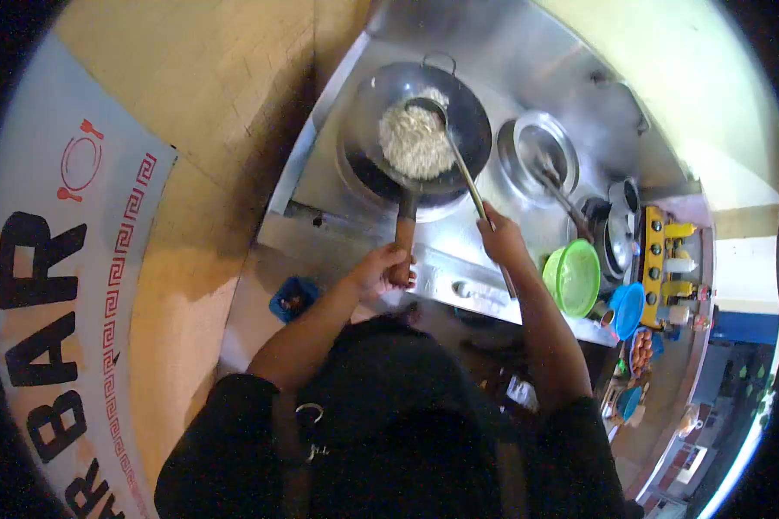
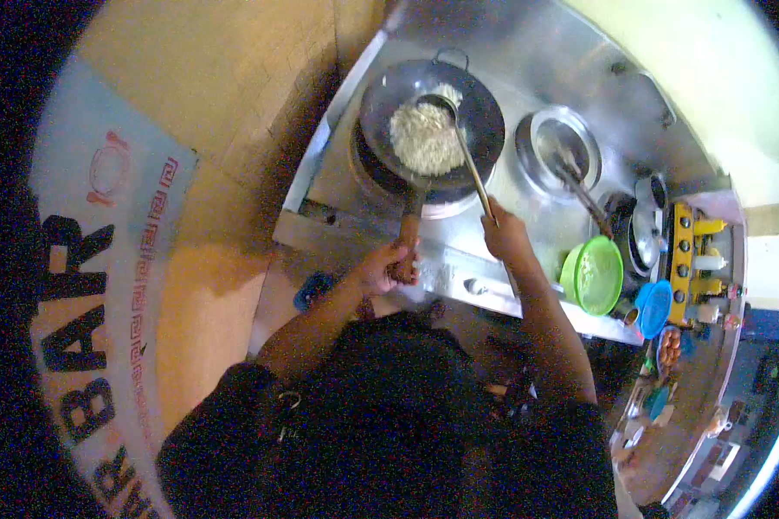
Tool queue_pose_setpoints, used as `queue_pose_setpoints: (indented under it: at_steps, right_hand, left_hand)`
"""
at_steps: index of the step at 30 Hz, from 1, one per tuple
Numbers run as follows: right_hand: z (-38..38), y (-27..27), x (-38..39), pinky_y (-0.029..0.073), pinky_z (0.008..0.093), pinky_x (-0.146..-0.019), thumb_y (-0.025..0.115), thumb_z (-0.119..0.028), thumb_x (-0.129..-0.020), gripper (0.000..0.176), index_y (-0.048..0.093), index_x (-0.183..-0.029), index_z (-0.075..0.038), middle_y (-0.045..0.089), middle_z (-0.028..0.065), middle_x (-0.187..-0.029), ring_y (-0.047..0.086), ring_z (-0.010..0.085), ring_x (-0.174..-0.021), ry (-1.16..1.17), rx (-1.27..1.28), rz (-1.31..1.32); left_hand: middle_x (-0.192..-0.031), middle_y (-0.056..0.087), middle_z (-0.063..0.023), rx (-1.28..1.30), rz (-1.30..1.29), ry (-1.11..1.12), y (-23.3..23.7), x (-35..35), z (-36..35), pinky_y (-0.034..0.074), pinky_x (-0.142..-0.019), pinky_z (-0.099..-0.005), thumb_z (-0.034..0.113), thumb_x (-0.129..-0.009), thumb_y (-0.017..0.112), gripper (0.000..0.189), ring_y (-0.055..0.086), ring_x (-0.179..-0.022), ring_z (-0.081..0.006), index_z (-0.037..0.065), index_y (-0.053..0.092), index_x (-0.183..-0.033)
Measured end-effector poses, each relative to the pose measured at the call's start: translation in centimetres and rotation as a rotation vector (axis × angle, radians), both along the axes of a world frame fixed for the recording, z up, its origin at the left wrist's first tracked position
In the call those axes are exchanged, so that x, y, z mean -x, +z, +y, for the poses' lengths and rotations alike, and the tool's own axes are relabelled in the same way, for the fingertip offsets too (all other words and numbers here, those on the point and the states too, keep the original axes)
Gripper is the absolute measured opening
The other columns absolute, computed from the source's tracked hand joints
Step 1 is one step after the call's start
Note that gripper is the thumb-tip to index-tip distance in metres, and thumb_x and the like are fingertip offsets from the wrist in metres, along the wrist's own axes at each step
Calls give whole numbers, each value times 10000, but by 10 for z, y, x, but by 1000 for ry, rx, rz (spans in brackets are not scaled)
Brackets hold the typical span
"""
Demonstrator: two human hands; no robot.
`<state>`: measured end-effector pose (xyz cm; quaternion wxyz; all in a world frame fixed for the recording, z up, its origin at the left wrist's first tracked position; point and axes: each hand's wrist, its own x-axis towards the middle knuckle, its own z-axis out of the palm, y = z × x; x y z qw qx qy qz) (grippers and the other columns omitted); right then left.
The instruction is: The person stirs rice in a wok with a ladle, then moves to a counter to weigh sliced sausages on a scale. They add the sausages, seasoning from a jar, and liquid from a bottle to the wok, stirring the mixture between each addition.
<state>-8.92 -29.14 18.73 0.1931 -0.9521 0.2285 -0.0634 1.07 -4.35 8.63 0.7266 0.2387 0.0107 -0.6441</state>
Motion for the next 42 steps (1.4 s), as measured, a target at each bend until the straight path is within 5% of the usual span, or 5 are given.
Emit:
queue_pose_setpoints:
  at_steps: [13,22,31,38,42]
  right_hand:
    - [-7,64,-67,365,262,-339,449,-343,-928,365,533,-1180,-92,474,40,-583,432,105,-388,-485,-1101,69]
    - [-57,17,-45,488,500,-637,431,-191,-894,398,432,-1271,-62,626,227,-774,622,386,-689,108,284,173]
    - [-10,88,-17,458,486,-532,484,-195,-895,477,343,-1350,-156,583,202,-631,592,382,-585,107,470,676]
    - [0,111,1,463,391,-442,466,-260,-927,437,404,-1348,-157,548,112,-577,580,237,-498,-111,-128,381]
    - [0,82,-21,438,352,-392,482,-259,-923,438,424,-1325,-96,559,92,-604,532,175,-439,-393,-519,454]
  left_hand:
    - [-1093,561,-108,141,47,-164,1,-17,0,493,-800,-471,260,-842,626,513,589,-920,-273,87,406,-1272]
    - [-996,611,-73,-371,107,-383,-189,34,90,503,-771,-332,380,-890,528,380,606,-912,-217,78,543,-1119]
    - [-898,627,-40,-182,188,-165,-255,67,45,500,-715,-295,342,-911,509,319,608,-827,-144,76,565,-1078]
    - [-901,625,-35,-571,-794,-398,-241,85,0,492,-738,-287,332,-913,516,319,599,-818,-135,72,560,-1094]
    - [-902,624,-32,-392,-586,-931,-167,39,29,487,-752,-283,326,-914,519,320,593,-814,-129,70,557,-1103]
